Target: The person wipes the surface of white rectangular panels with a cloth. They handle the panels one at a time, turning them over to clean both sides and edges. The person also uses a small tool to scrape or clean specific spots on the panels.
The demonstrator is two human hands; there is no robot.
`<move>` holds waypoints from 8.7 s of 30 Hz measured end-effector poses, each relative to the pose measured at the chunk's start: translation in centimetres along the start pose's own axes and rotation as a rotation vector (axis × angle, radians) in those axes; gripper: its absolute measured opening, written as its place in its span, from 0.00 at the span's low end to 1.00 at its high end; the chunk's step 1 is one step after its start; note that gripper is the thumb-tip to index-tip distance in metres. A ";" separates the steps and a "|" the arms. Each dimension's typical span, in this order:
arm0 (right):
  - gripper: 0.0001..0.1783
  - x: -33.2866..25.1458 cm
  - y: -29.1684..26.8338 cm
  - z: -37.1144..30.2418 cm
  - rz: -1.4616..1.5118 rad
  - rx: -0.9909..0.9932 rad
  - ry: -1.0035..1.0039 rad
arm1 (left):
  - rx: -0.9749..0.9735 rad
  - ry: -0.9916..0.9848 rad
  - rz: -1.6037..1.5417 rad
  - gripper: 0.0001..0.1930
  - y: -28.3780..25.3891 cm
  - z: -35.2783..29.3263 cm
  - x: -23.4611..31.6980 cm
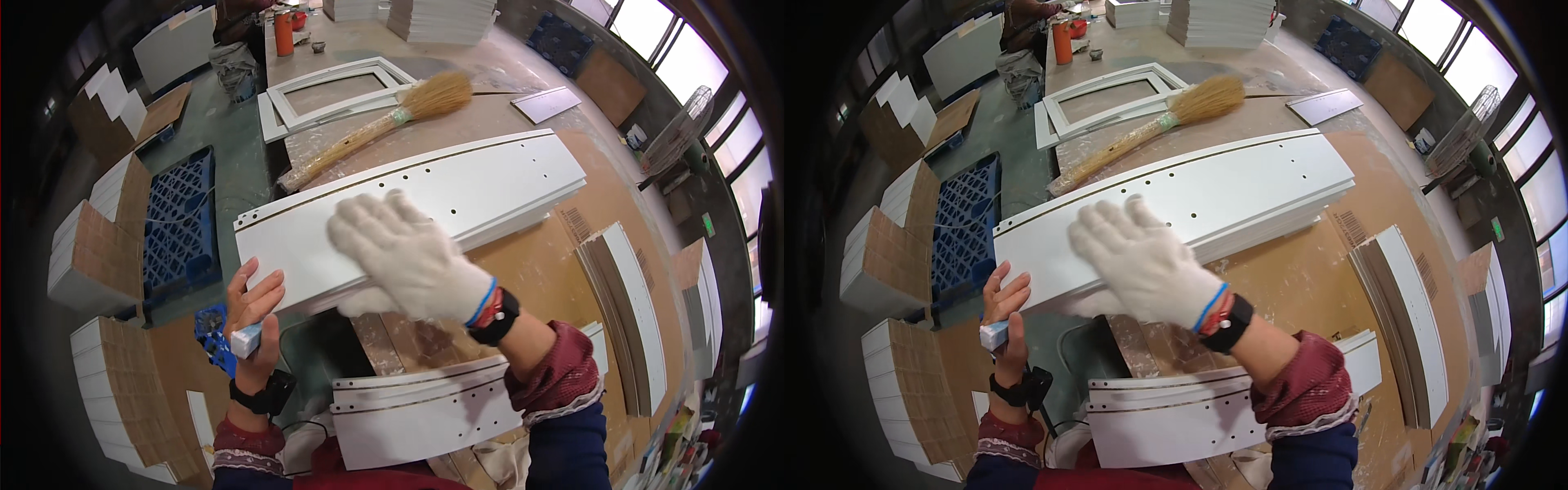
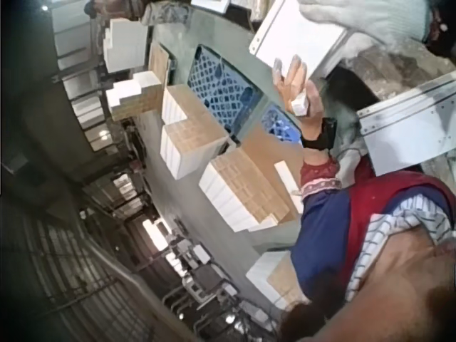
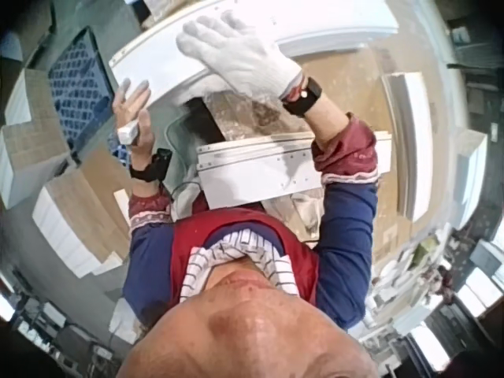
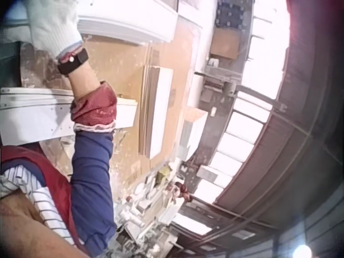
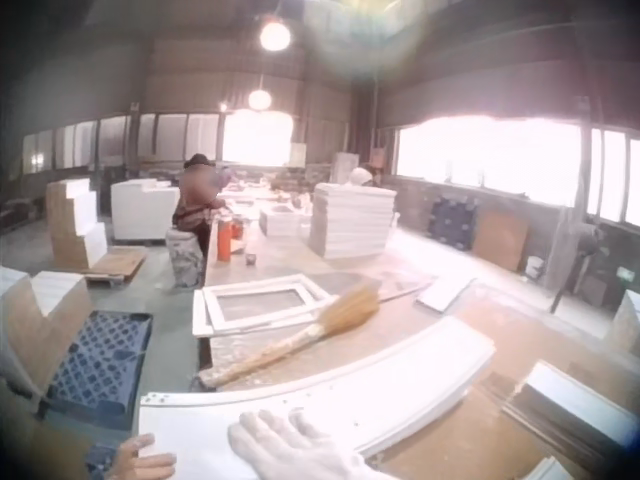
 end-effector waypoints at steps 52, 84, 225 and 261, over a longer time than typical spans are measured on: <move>0.40 33.6 -3.2 -38.0 0.178 -0.236 1.394 | 0.110 -0.019 -0.041 0.16 0.7 -0.9 -1.4; 0.27 -10.2 -3.3 -57.2 -0.155 0.328 1.808 | -0.604 -1.078 -0.367 0.19 5.1 -22.9 -6.1; 0.32 -27.1 3.9 -13.0 0.372 0.131 0.424 | -0.390 -1.102 -0.888 0.18 3.6 -23.5 -8.0; 0.22 -24.5 2.3 -22.8 1.156 0.546 1.253 | -1.518 -0.905 -0.605 0.09 14.7 -28.4 10.8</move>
Point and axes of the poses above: each hand's wrist, its own z-axis towards the middle knuckle, its own y-axis out of the palm, x = y × z, the point moved 10 cm from there along z, towards the middle knuckle, and after that the axes turned 13 degrees about -y, right-handed, at the moved point
